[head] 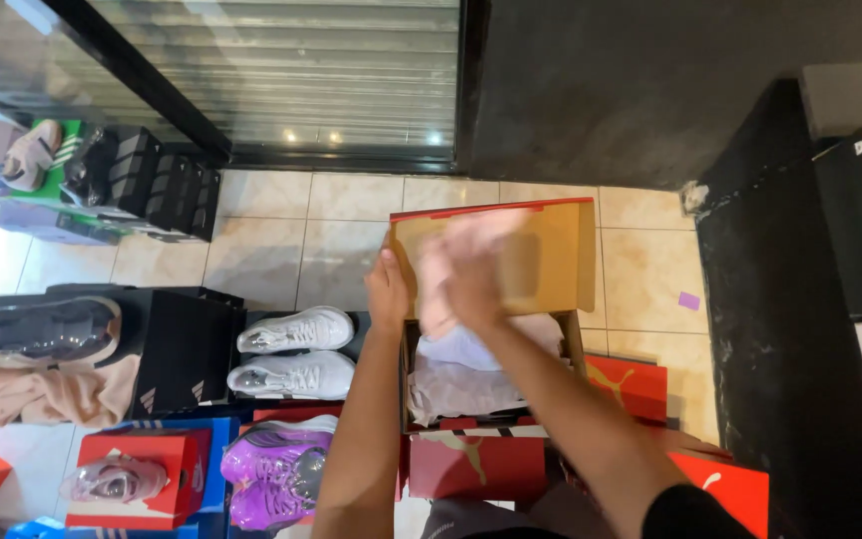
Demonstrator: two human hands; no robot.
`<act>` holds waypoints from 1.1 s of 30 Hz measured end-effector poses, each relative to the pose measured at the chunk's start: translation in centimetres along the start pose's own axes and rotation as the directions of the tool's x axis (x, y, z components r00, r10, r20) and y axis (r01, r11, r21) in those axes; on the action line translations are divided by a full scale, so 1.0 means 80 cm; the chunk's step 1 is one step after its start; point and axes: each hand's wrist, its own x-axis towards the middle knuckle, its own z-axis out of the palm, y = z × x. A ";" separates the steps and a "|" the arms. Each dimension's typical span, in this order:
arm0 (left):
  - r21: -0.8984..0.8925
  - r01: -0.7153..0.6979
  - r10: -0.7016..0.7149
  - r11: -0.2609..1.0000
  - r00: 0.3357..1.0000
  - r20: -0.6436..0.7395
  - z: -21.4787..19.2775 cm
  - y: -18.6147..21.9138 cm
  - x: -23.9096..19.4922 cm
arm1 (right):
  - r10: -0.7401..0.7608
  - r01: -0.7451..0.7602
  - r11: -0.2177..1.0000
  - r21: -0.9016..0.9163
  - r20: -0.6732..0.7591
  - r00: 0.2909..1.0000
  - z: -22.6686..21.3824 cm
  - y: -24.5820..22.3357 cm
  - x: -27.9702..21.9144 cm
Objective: Inspecting and organizing shoes by opening boxes, checking contents, and closing them
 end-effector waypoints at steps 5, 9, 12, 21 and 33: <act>-0.050 0.028 -0.029 0.998 0.999 -0.025 0.010 -0.064 0.015 | -0.481 0.463 0.815 0.348 -0.039 0.876 -0.071 -0.040 -0.057; -0.201 -0.040 0.040 0.979 0.999 -0.001 0.005 -0.092 -0.007 | -0.151 -0.027 0.067 0.997 0.037 0.988 -0.204 0.064 -0.096; -0.348 -0.142 0.188 0.927 0.977 0.103 -0.031 -0.069 -0.052 | -0.415 -0.639 -0.757 0.138 0.654 0.632 -0.276 0.205 -0.163; -0.393 0.083 0.046 0.916 0.950 0.308 -0.084 -0.106 -0.170 | 0.328 -0.940 -0.258 0.222 0.935 0.130 -0.474 0.143 -0.150; 0.223 0.517 -0.562 0.826 0.738 0.374 -0.039 -0.139 -0.155 | 0.222 -0.880 0.310 0.359 0.873 0.434 -0.233 0.194 -0.180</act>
